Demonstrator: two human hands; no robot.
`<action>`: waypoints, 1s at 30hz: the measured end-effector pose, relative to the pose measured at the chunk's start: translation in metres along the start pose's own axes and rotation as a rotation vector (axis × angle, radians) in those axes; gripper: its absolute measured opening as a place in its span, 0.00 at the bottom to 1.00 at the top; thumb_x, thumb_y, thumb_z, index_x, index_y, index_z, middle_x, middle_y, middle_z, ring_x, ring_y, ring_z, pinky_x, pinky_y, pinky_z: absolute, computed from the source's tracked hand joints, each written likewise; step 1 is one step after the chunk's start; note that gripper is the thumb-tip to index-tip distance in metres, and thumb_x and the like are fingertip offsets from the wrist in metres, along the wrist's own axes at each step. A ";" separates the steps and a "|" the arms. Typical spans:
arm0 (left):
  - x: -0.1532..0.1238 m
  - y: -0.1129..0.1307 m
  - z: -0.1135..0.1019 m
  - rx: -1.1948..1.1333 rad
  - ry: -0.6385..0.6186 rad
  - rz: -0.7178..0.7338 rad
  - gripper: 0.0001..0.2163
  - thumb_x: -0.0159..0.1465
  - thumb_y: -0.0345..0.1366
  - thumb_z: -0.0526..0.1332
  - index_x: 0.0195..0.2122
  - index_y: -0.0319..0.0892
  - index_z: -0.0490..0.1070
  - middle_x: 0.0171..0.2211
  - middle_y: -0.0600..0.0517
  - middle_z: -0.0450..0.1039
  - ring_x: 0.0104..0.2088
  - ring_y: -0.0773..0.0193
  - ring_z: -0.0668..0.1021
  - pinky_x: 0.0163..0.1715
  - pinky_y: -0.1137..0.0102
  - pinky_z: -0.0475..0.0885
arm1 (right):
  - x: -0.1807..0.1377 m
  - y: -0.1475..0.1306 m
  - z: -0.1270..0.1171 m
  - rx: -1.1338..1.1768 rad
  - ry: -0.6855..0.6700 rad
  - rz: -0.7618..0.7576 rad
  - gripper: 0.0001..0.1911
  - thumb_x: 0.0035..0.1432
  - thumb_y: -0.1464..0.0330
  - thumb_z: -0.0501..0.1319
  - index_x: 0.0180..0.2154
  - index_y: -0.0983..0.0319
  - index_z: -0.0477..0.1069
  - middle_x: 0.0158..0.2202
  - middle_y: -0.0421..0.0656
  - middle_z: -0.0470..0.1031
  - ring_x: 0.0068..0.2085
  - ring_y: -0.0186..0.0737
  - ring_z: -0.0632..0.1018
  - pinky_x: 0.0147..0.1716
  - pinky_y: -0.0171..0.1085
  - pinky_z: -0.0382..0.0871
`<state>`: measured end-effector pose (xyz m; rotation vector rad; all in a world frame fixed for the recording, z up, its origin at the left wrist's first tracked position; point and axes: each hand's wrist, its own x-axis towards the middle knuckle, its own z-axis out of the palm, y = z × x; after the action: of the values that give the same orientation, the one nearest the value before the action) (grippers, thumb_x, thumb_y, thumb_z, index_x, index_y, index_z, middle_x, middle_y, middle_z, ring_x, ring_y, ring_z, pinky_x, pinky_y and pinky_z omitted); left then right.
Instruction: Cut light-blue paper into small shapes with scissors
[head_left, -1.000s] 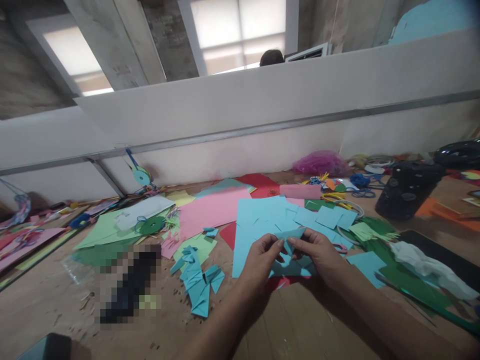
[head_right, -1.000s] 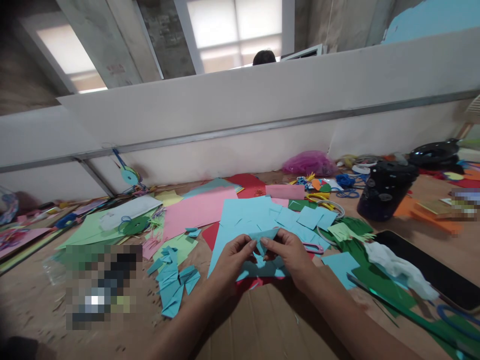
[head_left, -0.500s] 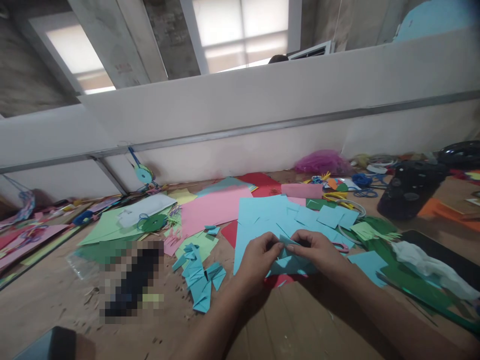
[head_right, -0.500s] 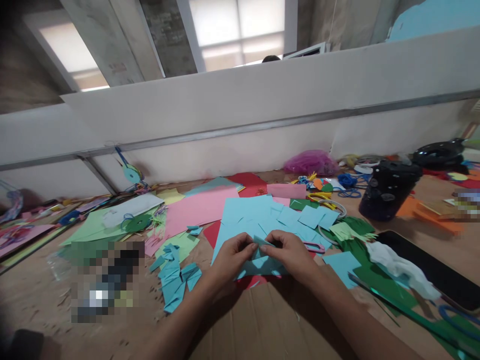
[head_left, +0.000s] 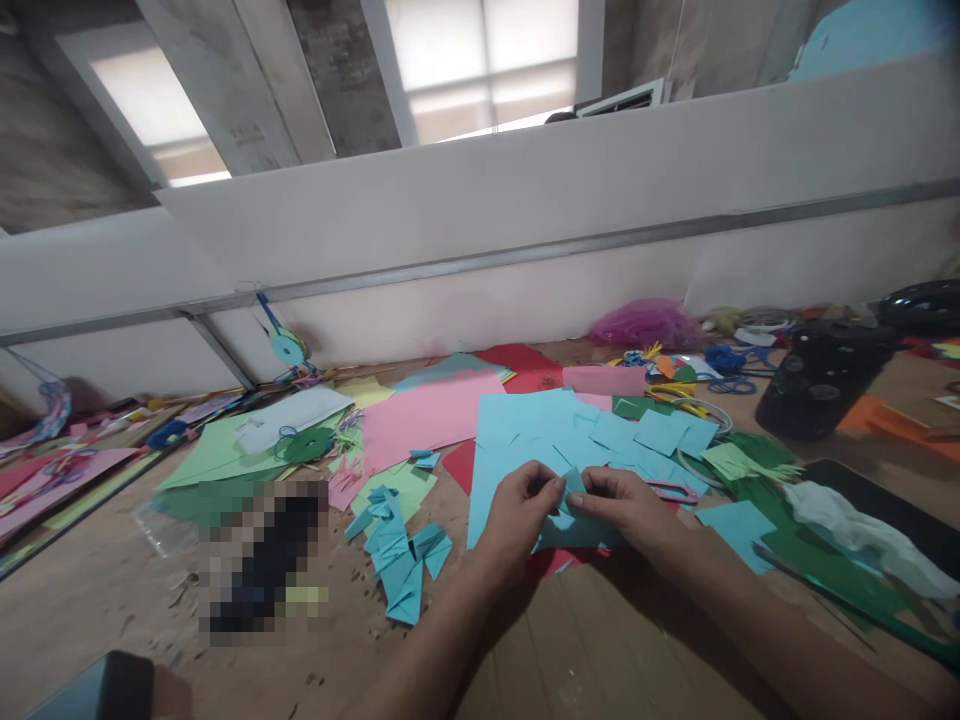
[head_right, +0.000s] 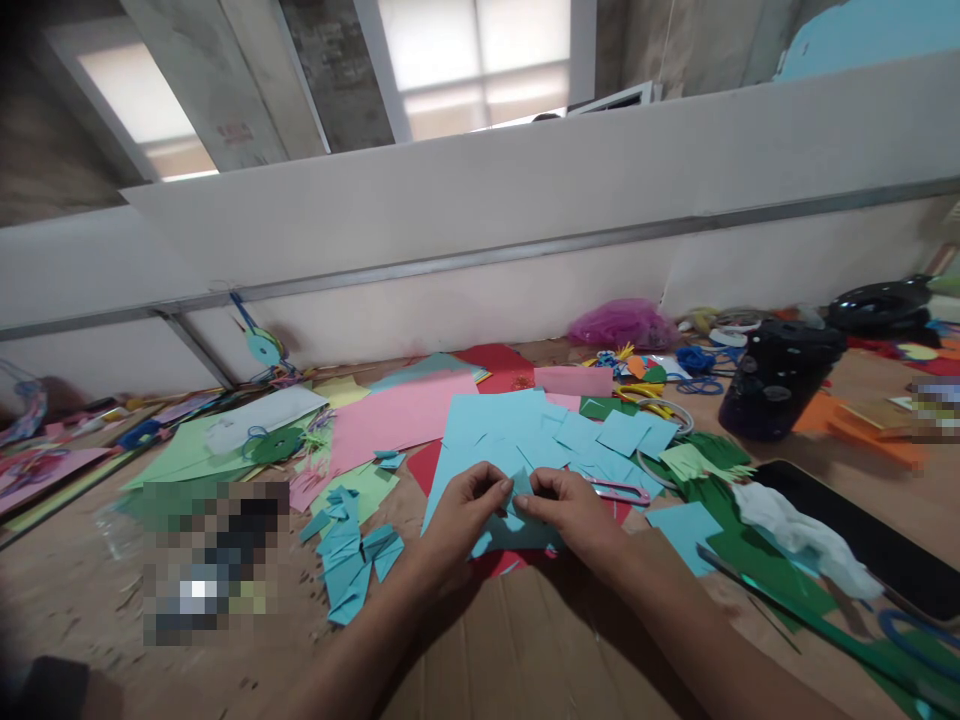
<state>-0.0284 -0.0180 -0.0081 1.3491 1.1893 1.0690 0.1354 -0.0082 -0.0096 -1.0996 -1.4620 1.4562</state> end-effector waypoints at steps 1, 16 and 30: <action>0.000 0.000 0.001 -0.023 0.004 -0.005 0.11 0.57 0.43 0.62 0.25 0.41 0.67 0.24 0.56 0.64 0.27 0.67 0.66 0.28 0.72 0.60 | 0.000 0.000 0.001 0.014 0.004 0.002 0.23 0.44 0.52 0.69 0.19 0.61 0.62 0.18 0.35 0.59 0.22 0.31 0.61 0.20 0.32 0.51; 0.009 0.000 -0.013 -0.111 0.103 -0.005 0.15 0.52 0.47 0.66 0.26 0.40 0.68 0.23 0.56 0.66 0.24 0.67 0.71 0.28 0.71 0.64 | 0.000 0.004 0.001 -0.007 -0.070 0.072 0.19 0.45 0.54 0.69 0.24 0.61 0.67 0.18 0.38 0.73 0.19 0.33 0.70 0.20 0.32 0.62; 0.011 0.009 -0.033 -0.120 -0.072 -0.117 0.16 0.50 0.47 0.69 0.26 0.39 0.70 0.23 0.56 0.67 0.24 0.69 0.71 0.28 0.72 0.64 | -0.009 -0.011 -0.004 -0.280 -0.058 -0.283 0.10 0.53 0.66 0.63 0.39 0.55 0.78 0.37 0.42 0.76 0.36 0.41 0.72 0.35 0.38 0.64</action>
<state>-0.0591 -0.0033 0.0045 1.2012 1.1194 0.9852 0.1412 -0.0147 0.0021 -0.9699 -1.8220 1.1170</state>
